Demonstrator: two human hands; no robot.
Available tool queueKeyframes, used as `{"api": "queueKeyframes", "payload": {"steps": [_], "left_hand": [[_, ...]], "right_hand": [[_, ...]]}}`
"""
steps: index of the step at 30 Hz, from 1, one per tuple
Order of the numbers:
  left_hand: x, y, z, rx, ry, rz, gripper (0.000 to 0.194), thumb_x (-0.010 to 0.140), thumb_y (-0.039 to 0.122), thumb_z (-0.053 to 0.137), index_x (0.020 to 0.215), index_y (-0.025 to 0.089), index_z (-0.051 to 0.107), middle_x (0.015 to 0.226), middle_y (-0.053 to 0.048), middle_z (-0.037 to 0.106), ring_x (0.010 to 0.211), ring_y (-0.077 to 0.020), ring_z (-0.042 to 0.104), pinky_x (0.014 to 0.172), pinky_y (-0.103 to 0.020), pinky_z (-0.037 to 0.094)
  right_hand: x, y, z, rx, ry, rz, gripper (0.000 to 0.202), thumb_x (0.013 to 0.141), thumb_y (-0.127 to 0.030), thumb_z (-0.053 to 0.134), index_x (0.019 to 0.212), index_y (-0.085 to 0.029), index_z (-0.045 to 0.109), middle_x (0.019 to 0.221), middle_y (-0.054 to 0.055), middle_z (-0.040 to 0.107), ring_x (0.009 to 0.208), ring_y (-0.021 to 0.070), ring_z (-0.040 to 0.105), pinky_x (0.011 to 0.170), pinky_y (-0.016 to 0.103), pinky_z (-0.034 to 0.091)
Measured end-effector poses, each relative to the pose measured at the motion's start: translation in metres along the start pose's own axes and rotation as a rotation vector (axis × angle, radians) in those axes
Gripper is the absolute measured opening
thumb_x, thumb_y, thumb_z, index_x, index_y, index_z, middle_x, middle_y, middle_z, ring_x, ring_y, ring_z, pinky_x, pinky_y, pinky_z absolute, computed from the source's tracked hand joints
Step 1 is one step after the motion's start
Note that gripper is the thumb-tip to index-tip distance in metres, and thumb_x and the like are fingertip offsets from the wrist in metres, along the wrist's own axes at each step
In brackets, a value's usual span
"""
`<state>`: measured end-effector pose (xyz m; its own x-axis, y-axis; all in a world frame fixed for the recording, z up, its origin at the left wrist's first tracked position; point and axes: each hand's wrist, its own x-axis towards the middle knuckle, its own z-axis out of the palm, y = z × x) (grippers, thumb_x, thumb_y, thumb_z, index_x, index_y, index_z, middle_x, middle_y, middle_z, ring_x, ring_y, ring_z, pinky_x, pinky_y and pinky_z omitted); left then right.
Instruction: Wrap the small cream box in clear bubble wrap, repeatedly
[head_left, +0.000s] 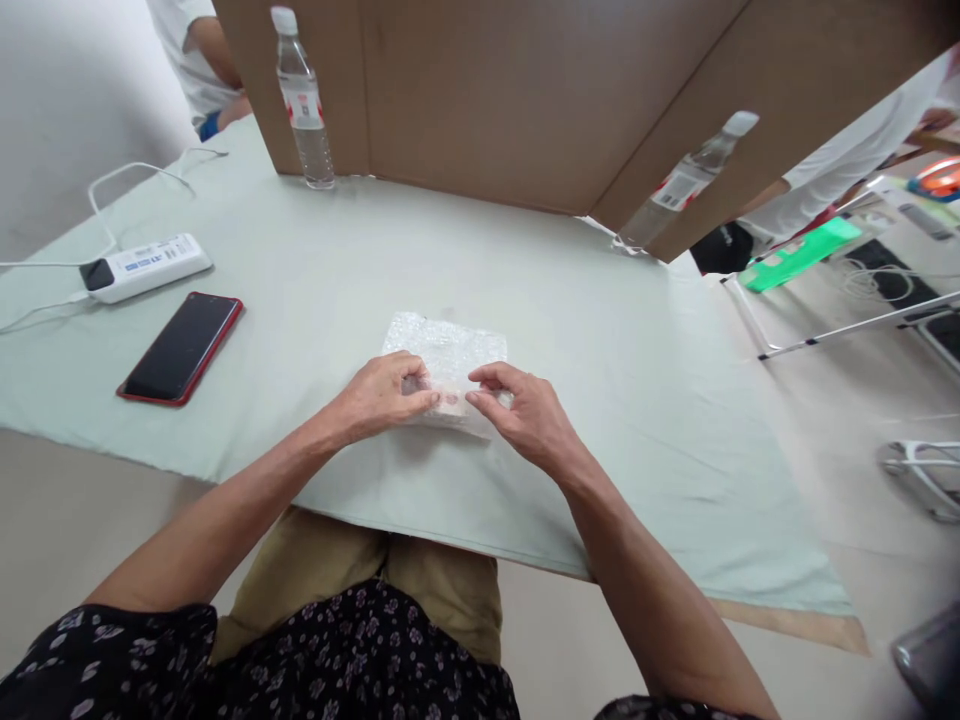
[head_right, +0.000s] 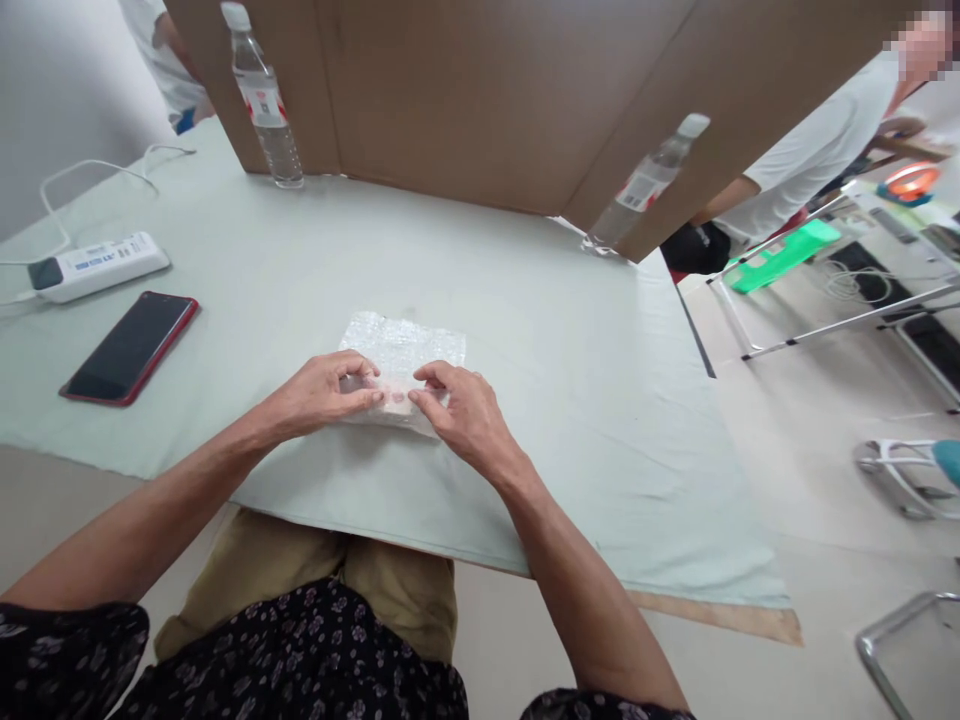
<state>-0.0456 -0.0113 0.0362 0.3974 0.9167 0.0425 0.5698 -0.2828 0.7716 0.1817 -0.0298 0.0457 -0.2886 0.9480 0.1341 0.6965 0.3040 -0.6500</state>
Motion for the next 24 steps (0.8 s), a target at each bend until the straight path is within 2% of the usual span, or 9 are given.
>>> {"api": "queueKeyframes", "payload": {"steps": [2, 4, 6, 9, 12, 15, 19, 21, 24], "left_hand": [[-0.014, 0.002, -0.004, 0.073, 0.014, 0.174, 0.008, 0.086, 0.027, 0.063, 0.084, 0.020, 0.065, 0.109, -0.006, 0.070, 0.101, -0.0214, 0.065, 0.082, -0.034, 0.052], [-0.029, 0.004, -0.005, 0.197, 0.044, 0.304, 0.005, 0.090, 0.021, 0.061, 0.085, 0.020, 0.064, 0.120, -0.009, 0.068, 0.115, -0.0242, 0.062, 0.096, -0.041, 0.051], [-0.045, 0.004, -0.004, 0.299, 0.087, 0.377, 0.009, 0.093, 0.018, 0.059, 0.086, 0.020, 0.064, 0.126, -0.011, 0.066, 0.118, -0.0253, 0.061, 0.098, -0.043, 0.051], [-0.065, 0.001, 0.002, 0.412, 0.118, 0.447, 0.010, 0.094, 0.015, 0.059, 0.086, 0.019, 0.064, 0.128, -0.012, 0.066, 0.118, -0.0271, 0.061, 0.097, -0.045, 0.053], [-0.077, -0.003, 0.009, 0.463, 0.149, 0.477, 0.012, 0.095, 0.014, 0.058, 0.086, 0.019, 0.065, 0.126, -0.013, 0.068, 0.115, -0.0273, 0.063, 0.096, -0.045, 0.054], [-0.084, -0.004, 0.015, 0.469, 0.146, 0.478, 0.012, 0.094, 0.013, 0.058, 0.086, 0.018, 0.065, 0.124, -0.013, 0.069, 0.112, -0.0270, 0.063, 0.095, -0.044, 0.054], [-0.085, -0.004, 0.019, 0.438, 0.141, 0.478, 0.008, 0.092, 0.011, 0.061, 0.087, 0.017, 0.064, 0.122, -0.014, 0.069, 0.108, -0.0267, 0.064, 0.093, -0.043, 0.054], [-0.084, -0.004, 0.019, 0.418, 0.151, 0.482, 0.006, 0.092, 0.012, 0.062, 0.088, 0.017, 0.063, 0.121, -0.014, 0.069, 0.107, -0.0266, 0.064, 0.093, -0.043, 0.054], [-0.083, -0.004, 0.019, 0.389, 0.172, 0.471, 0.006, 0.091, 0.011, 0.063, 0.087, 0.017, 0.063, 0.119, -0.013, 0.070, 0.106, -0.0267, 0.066, 0.092, -0.043, 0.054]], "right_hand": [[-0.008, -0.005, -0.010, 0.101, -0.070, -0.005, 0.018, 0.091, -0.036, 0.064, 0.099, -0.022, 0.072, 0.083, 0.001, 0.074, 0.075, 0.0172, 0.068, 0.072, 0.030, 0.051], [-0.014, -0.009, -0.022, 0.224, -0.188, 0.018, 0.024, 0.095, -0.042, 0.059, 0.095, -0.021, 0.072, 0.079, 0.001, 0.074, 0.069, 0.0155, 0.067, 0.065, 0.029, 0.051], [-0.013, -0.010, -0.033, 0.260, -0.201, 0.041, 0.030, 0.097, -0.044, 0.055, 0.092, -0.021, 0.073, 0.079, 0.002, 0.074, 0.068, 0.0156, 0.067, 0.064, 0.028, 0.051], [-0.003, -0.005, -0.041, 0.151, -0.165, 0.001, 0.026, 0.096, -0.040, 0.055, 0.093, -0.021, 0.074, 0.090, 0.003, 0.077, 0.080, 0.0183, 0.069, 0.071, 0.031, 0.053], [0.008, 0.000, -0.032, -0.001, -0.224, -0.088, 0.027, 0.091, -0.041, 0.062, 0.109, -0.024, 0.073, 0.112, 0.005, 0.077, 0.098, 0.0238, 0.070, 0.084, 0.038, 0.055], [0.012, 0.000, -0.011, -0.195, -0.238, -0.169, 0.049, 0.082, -0.039, 0.074, 0.127, -0.022, 0.066, 0.131, 0.011, 0.071, 0.117, 0.0317, 0.066, 0.095, 0.046, 0.053], [0.010, -0.006, 0.010, -0.307, -0.235, -0.189, 0.037, 0.085, -0.028, 0.067, 0.121, -0.020, 0.066, 0.123, 0.011, 0.074, 0.110, 0.0305, 0.068, 0.092, 0.043, 0.050], [0.009, -0.007, 0.013, -0.291, -0.214, -0.201, 0.035, 0.085, -0.027, 0.066, 0.119, -0.021, 0.066, 0.122, 0.009, 0.075, 0.107, 0.0287, 0.068, 0.091, 0.041, 0.049], [0.008, -0.005, 0.014, -0.274, -0.266, -0.210, 0.034, 0.084, -0.027, 0.066, 0.118, -0.021, 0.066, 0.116, 0.008, 0.076, 0.102, 0.0269, 0.069, 0.089, 0.040, 0.047]]}}
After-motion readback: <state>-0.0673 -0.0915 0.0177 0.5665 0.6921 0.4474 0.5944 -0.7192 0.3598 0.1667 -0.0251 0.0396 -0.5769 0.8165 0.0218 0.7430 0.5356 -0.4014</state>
